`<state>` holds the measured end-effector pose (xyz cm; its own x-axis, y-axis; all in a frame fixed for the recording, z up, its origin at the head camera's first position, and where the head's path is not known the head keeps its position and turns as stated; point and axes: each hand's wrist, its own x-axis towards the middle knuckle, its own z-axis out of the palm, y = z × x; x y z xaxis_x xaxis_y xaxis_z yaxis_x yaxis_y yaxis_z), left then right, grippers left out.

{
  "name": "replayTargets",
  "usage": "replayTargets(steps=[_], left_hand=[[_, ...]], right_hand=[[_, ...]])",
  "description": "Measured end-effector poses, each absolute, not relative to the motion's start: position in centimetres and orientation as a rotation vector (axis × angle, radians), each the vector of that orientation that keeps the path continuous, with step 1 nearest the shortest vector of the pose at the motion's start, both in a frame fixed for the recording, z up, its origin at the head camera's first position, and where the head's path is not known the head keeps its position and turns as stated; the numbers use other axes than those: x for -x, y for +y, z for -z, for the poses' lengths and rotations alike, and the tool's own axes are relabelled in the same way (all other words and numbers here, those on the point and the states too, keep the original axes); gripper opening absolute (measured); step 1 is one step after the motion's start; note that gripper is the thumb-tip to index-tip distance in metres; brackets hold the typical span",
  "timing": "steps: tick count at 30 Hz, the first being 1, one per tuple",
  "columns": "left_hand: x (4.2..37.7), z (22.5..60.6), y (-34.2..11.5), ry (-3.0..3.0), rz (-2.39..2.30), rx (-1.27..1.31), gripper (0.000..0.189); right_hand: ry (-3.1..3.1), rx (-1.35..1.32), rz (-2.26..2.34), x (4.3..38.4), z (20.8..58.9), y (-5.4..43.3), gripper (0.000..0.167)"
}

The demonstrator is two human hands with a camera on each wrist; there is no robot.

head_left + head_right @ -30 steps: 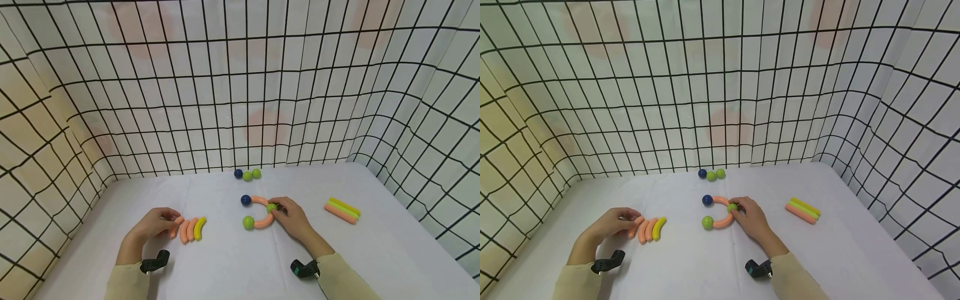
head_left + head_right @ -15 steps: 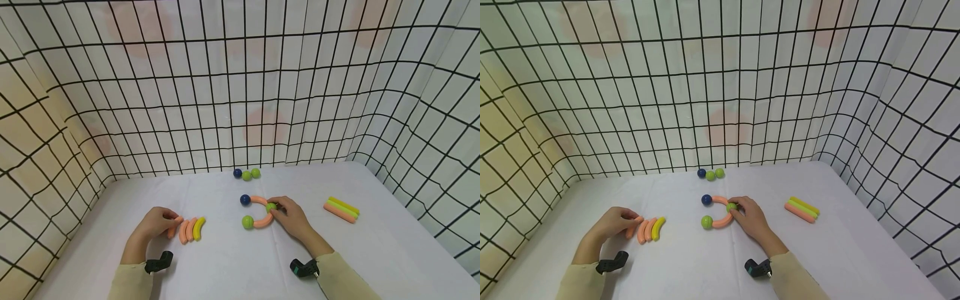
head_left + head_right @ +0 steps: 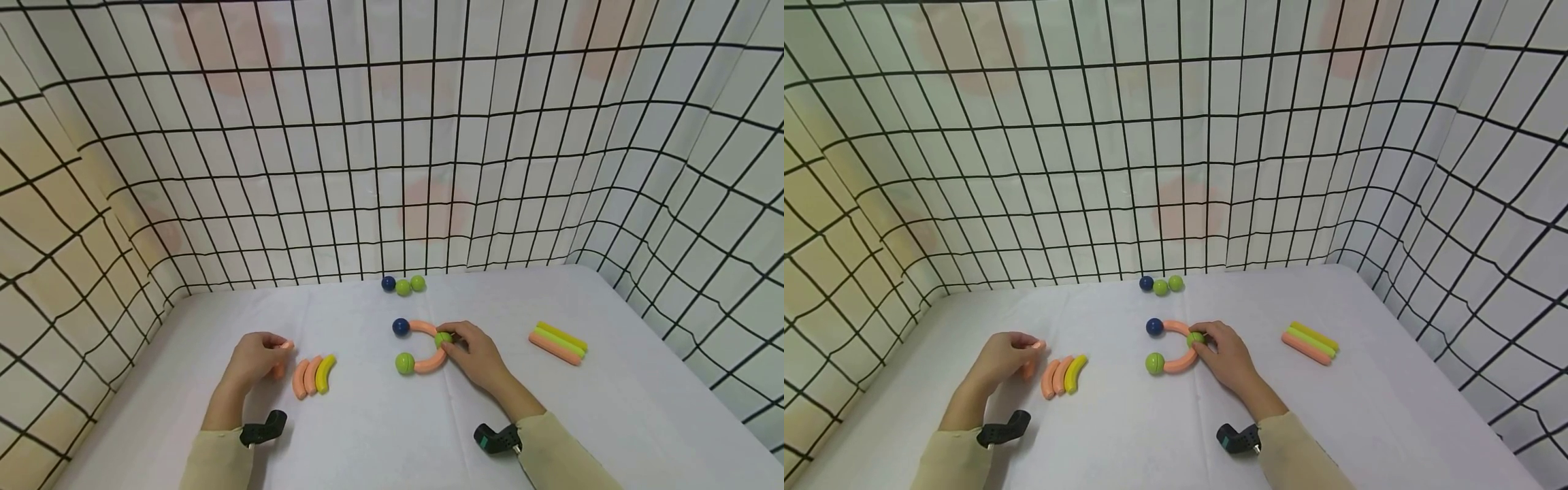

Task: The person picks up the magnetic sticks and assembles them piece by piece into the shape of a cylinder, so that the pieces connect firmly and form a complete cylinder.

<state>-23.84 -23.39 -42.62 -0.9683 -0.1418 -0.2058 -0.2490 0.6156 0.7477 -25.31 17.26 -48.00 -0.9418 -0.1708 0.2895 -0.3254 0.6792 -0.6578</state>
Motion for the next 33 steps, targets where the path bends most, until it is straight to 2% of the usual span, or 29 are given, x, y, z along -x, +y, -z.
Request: replayTargets(steps=[16, 27, 33], left_hand=[[24.2, 41.1, -21.2, 2.679, -1.694, 0.268, 0.035], [23.8, 40.5, -18.9, 2.585, -1.758, 0.177, 0.041], [24.0, 40.6, -17.6, 2.484, -1.809, 0.15, 0.032]], right_hand=[[-2.677, -0.415, -1.117, 25.4, 48.1, 17.3, 0.029], [-2.675, -0.42, -1.124, 25.4, 48.0, 17.3, 0.029], [-2.682, -0.418, -1.124, 25.3, 47.9, 17.3, 0.029]])
